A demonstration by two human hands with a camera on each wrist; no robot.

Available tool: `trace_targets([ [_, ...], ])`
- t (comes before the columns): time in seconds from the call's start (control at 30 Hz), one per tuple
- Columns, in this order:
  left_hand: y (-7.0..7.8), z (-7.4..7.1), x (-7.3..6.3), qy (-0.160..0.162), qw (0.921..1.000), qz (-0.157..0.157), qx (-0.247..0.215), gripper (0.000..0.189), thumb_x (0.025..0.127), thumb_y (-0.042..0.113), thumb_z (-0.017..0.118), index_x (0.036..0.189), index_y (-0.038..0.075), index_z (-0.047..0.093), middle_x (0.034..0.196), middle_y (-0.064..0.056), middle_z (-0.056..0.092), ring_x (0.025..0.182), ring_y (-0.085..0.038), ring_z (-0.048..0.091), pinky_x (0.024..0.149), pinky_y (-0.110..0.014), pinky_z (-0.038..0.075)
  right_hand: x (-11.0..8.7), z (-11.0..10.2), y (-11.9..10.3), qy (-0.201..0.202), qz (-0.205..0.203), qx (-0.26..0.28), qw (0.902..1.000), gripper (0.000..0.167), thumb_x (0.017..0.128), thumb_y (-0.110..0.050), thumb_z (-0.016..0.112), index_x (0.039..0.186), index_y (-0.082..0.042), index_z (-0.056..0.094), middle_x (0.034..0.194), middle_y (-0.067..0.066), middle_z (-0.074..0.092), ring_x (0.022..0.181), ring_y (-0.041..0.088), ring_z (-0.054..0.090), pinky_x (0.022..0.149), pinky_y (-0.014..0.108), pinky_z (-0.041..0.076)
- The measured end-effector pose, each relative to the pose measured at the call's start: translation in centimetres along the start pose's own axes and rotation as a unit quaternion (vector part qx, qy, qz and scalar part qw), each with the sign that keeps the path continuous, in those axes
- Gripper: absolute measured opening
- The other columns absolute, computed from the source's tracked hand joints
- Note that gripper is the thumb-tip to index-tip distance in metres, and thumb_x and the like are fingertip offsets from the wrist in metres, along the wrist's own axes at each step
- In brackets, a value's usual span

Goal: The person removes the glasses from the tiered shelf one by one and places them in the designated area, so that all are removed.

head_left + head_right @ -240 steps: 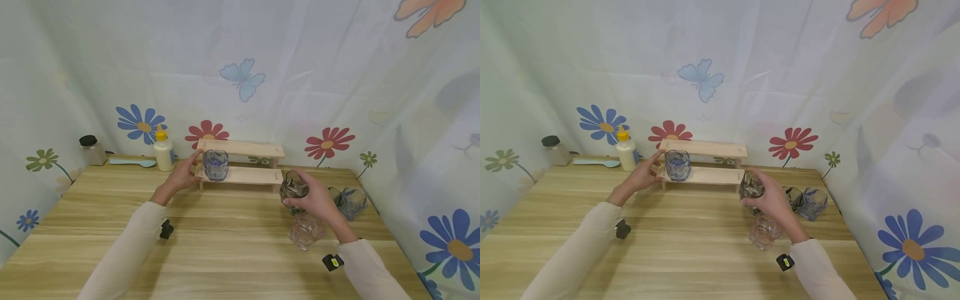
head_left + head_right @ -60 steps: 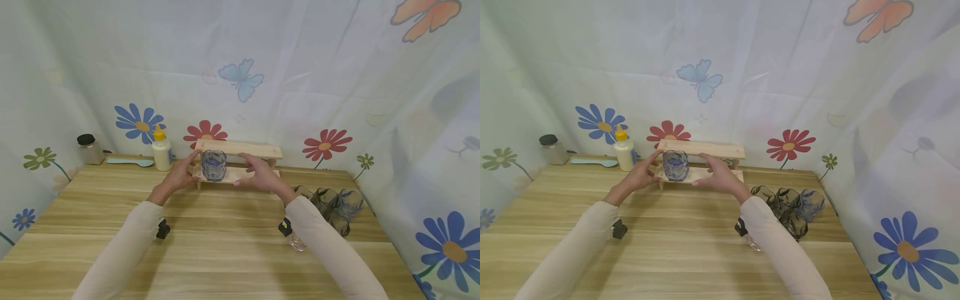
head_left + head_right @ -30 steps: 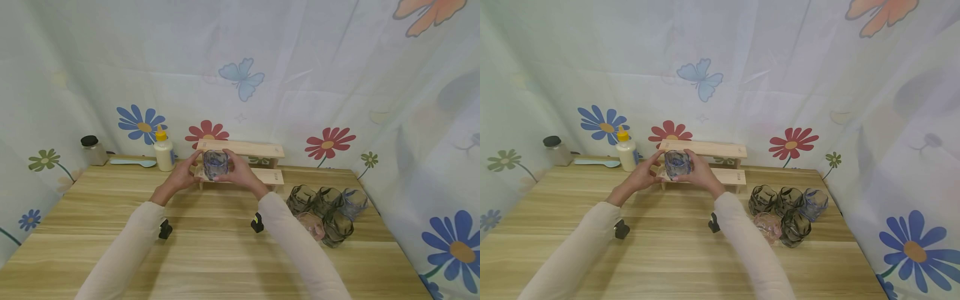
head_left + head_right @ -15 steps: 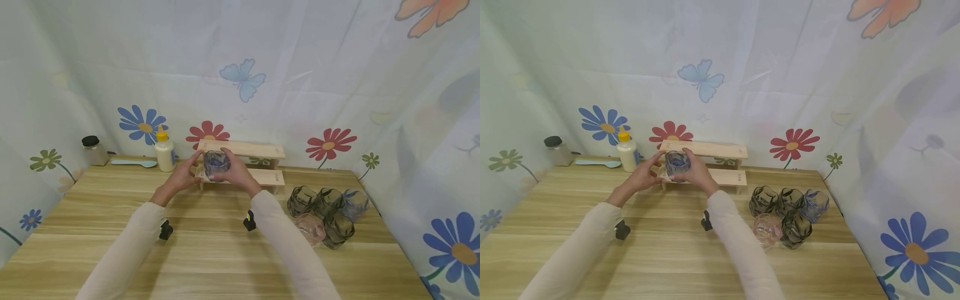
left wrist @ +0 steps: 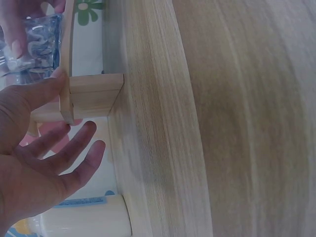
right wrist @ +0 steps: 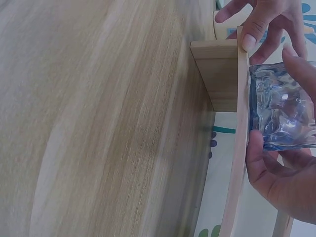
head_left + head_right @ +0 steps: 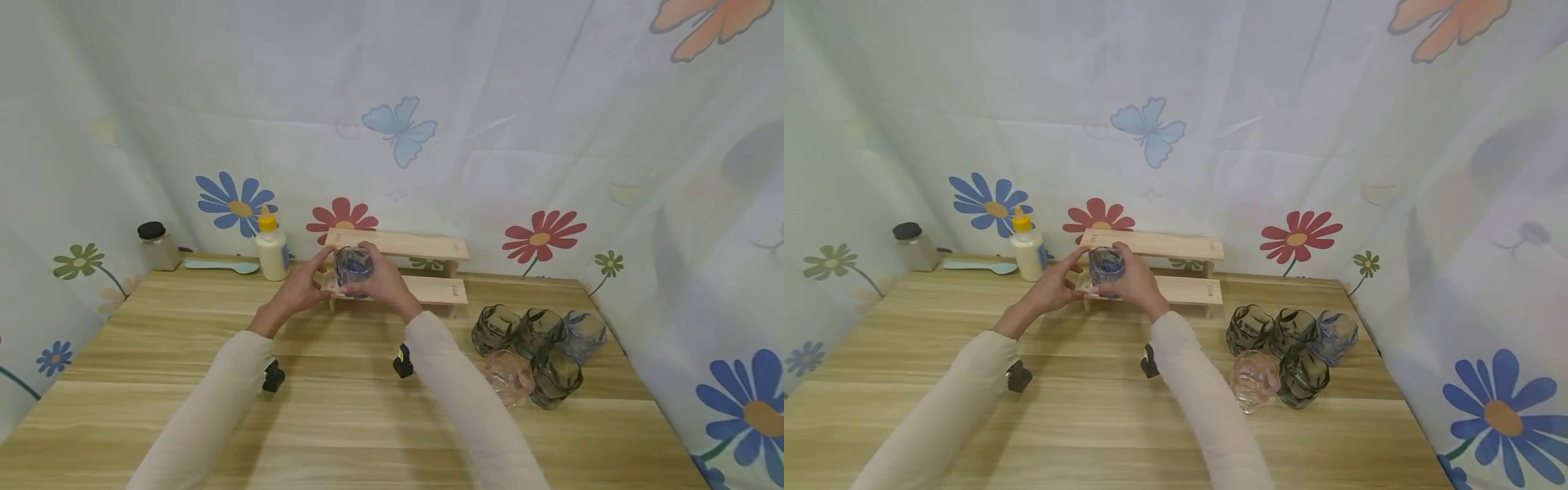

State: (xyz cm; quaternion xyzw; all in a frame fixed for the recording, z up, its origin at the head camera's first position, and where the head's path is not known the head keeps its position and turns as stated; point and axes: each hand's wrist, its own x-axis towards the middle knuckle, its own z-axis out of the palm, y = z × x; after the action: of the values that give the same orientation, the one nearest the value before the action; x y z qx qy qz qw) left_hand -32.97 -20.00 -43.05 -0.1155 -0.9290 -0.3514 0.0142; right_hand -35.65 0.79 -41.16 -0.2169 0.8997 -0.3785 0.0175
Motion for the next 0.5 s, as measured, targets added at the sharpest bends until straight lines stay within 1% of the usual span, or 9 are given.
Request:
trace_targets([
  [0.33, -0.16, -0.03, -0.28, 0.004, 1.0000, 0.001, -0.004, 0.098, 0.082, 0.005, 0.079, 0.159, 0.020, 0.021, 0.135, -0.032, 0.052, 0.087, -0.036, 0.068, 0.077, -0.046, 0.057, -0.12, 0.28, -0.18, -0.003, 0.007, 0.001, 1.0000, 0.099, 0.073, -0.036, 0.089, 0.153, -0.023, 0.033, 0.141, 0.017, 0.056, 0.126, 0.035, 0.057, 0.103, 0.051, 0.049],
  [0.5, -0.15, -0.02, -0.21, 0.007, 1.0000, 0.004, -0.002, 0.098, 0.082, 0.006, 0.079, 0.159, 0.022, 0.021, 0.135, -0.032, 0.052, 0.088, -0.037, 0.068, 0.079, -0.047, 0.057, -0.11, 0.05, -0.30, -0.004, 0.004, -0.010, 0.9999, 0.095, 0.073, -0.037, 0.089, 0.150, -0.025, 0.035, 0.137, 0.017, 0.058, 0.121, 0.034, 0.059, 0.100, 0.051, 0.050],
])
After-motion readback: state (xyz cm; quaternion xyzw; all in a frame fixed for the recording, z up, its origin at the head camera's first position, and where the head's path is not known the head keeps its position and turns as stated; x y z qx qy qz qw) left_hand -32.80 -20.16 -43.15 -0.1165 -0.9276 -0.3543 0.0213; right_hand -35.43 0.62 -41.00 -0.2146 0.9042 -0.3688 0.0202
